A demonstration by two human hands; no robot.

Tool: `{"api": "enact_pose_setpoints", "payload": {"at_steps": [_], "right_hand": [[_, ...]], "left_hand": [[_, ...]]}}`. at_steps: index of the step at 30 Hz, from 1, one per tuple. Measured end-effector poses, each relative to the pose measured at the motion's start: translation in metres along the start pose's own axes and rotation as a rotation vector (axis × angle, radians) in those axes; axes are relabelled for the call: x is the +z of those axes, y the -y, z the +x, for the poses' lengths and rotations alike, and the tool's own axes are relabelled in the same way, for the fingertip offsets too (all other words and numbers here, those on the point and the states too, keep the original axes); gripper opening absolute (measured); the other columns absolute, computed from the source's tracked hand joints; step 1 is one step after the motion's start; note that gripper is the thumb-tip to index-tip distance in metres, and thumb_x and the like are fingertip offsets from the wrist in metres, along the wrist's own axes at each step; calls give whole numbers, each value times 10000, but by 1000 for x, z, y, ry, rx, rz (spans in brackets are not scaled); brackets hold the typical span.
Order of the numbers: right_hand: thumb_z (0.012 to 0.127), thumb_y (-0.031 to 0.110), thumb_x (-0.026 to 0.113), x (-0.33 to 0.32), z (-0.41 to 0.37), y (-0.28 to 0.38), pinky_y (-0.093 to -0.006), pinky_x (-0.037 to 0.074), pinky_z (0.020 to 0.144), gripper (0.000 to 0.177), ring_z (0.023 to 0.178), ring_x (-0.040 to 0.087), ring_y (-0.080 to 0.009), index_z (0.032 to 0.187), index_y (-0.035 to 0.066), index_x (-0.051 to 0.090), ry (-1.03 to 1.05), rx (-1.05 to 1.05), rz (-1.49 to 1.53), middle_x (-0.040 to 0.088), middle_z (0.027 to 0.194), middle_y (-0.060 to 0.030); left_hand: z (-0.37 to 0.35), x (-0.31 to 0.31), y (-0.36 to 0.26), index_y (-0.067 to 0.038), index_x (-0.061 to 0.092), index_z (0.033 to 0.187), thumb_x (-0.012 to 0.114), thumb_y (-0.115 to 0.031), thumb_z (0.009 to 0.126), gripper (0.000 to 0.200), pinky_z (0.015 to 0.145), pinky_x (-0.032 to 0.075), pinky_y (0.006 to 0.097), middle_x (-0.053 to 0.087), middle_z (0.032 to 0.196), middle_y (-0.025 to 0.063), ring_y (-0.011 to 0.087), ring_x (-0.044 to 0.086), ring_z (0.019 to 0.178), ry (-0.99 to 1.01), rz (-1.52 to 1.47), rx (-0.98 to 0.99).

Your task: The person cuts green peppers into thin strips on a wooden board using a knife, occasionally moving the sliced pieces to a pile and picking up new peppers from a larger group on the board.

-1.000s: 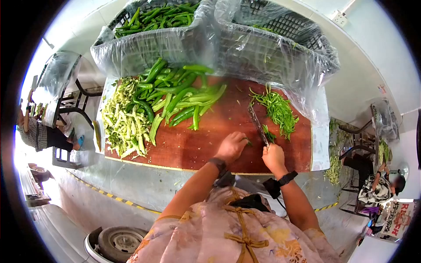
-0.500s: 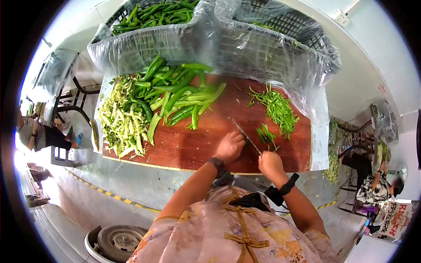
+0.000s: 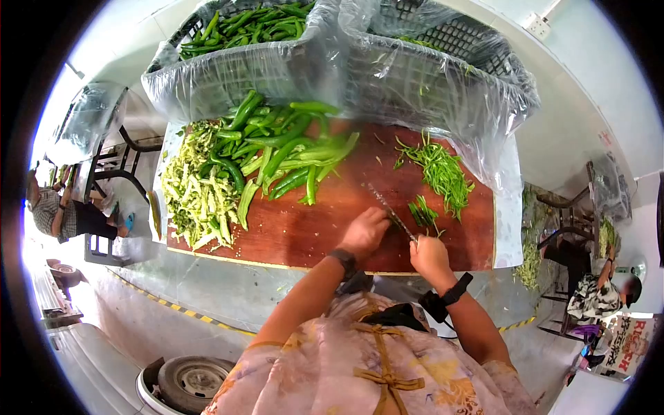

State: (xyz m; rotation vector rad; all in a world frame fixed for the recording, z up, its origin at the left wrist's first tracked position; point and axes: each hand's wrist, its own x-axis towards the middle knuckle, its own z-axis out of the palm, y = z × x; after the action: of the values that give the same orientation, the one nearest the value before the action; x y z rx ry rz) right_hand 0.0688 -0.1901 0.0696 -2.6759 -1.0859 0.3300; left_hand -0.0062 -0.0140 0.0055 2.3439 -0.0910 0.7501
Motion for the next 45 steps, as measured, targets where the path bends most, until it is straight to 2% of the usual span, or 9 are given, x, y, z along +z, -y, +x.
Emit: {"api": "enact_pose_setpoints", "payload": {"at_steps": [7,9,13,18,24,34,39,42,45], "right_hand": [[816,186,563,-5,-6,5,-489,476,610,226,655,585,-409,700,-6,589,47,-7,-7,593,669,-220],[815,184,564,-7,-2,8,-491,478,609,227,653,586,-411,695,-8,589,67,-10,-13,592,666,-224],[819,193,560,4,20,18,-494,481,618,249,663,590,-416,684,-15,589,70,-13,-15,590,671,-243],[825,207,556,11,35,16,-491,482,631,266,671,591,-423,690,-18,599,-30,26,33,595,682,-245],[815,209,566,2,7,-7,-490,479,627,254,666,588,-415,697,-13,603,-63,89,-7,598,689,-230],[815,186,554,-3,-10,6,-491,477,608,235,650,582,-415,699,-16,585,26,-2,1,588,662,-226],[820,190,547,7,14,9,-494,480,607,245,649,585,-417,698,-18,591,74,-41,-6,590,668,-236],[825,211,545,7,38,29,-491,484,617,277,666,596,-418,681,-21,596,12,30,12,598,689,-252],[827,216,542,10,42,17,-492,483,620,285,670,594,-423,689,-27,600,-24,52,30,601,692,-248]], "left_hand": [[0,0,4,-37,588,788,550,-26,687,108,769,479,364,542,883,99,287,532,919,3,23,21],[-2,-2,4,-39,587,779,557,-37,669,114,775,479,365,543,888,99,289,528,928,96,33,-9],[-3,3,7,-37,586,779,566,-43,653,128,781,477,360,542,887,98,289,527,940,52,36,38],[-3,4,10,-45,615,852,565,-48,698,162,780,466,383,589,978,107,303,547,967,33,-11,47],[-3,-2,-2,-65,618,867,563,-68,678,197,861,417,402,579,963,79,273,522,978,-9,119,17],[-8,4,9,-66,619,844,551,-75,682,175,817,445,401,554,932,88,294,516,983,44,94,23],[-6,7,10,-56,613,817,563,-60,667,158,798,456,392,549,902,92,291,523,950,-12,60,55],[-4,5,9,-51,614,844,569,-52,666,183,806,459,388,559,920,93,293,529,943,-8,-34,30],[-5,3,5,-45,615,882,568,-50,674,213,823,459,385,569,953,99,296,534,954,-11,38,30]]}}
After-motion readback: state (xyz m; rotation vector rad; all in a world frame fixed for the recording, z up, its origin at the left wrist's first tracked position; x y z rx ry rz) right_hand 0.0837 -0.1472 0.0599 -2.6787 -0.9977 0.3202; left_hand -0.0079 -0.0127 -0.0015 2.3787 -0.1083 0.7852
